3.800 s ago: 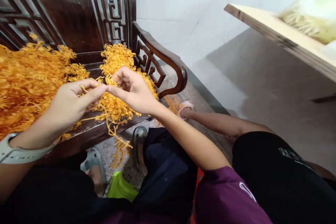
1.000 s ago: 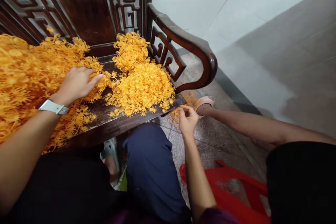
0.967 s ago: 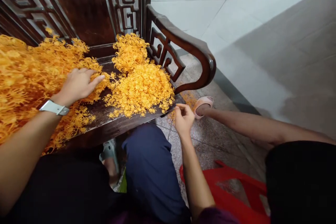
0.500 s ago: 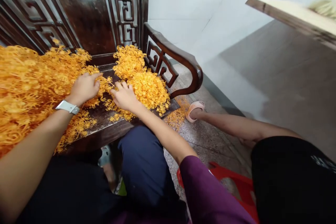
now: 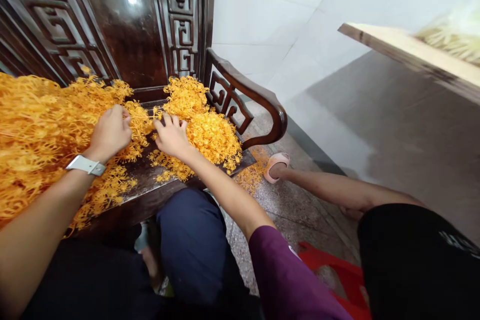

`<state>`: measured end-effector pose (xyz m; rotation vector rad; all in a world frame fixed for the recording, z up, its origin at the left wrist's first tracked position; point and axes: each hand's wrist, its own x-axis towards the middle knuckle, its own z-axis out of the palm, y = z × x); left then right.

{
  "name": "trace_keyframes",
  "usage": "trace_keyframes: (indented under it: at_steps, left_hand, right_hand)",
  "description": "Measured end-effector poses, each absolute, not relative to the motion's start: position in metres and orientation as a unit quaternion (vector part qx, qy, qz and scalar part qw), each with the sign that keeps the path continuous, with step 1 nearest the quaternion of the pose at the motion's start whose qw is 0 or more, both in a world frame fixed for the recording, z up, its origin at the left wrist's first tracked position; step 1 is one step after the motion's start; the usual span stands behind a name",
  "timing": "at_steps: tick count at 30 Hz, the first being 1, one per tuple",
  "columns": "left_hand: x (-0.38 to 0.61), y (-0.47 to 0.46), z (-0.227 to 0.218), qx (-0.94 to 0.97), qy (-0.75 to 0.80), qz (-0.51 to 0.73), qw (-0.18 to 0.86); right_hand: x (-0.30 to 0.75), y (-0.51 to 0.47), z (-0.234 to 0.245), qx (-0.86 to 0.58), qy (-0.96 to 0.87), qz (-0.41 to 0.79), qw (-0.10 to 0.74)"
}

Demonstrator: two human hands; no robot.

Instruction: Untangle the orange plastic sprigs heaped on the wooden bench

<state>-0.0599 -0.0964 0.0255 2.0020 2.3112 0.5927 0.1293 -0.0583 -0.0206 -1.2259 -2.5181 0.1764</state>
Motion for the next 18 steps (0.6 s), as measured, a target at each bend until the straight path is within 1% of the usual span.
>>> trace_keyframes:
  at_steps: [3,5,6,9,11,14,18]
  left_hand:
    - [-0.058,-0.100,0.028,0.645,0.738,0.198,0.008]
    - [-0.056,-0.103,0.030,0.649,0.738,0.184,0.009]
    - [-0.055,-0.105,0.030,0.652,0.738,0.174,0.011]
    - [-0.052,-0.111,0.031,0.660,0.736,0.147,0.009]
    - [-0.051,-0.115,0.032,0.665,0.735,0.133,0.001]
    - [-0.051,-0.120,0.034,0.659,0.743,0.121,0.000]
    - [-0.053,-0.125,0.039,0.643,0.754,0.134,-0.010]
  right_hand:
    - [0.127,-0.046,-0.020,-0.452,-0.845,0.119,0.261]
    - [0.127,-0.040,-0.016,-0.426,-0.827,0.159,0.330]
    - [0.127,-0.037,-0.013,-0.401,-0.828,0.171,0.352]
    - [0.126,-0.033,-0.001,-0.331,-0.844,0.191,0.376]
    - [0.124,-0.030,0.005,-0.319,-0.837,0.217,0.388]
    - [0.124,-0.025,0.016,-0.335,-0.791,0.277,0.431]
    - [0.135,-0.020,0.034,-0.383,-0.705,0.349,0.484]
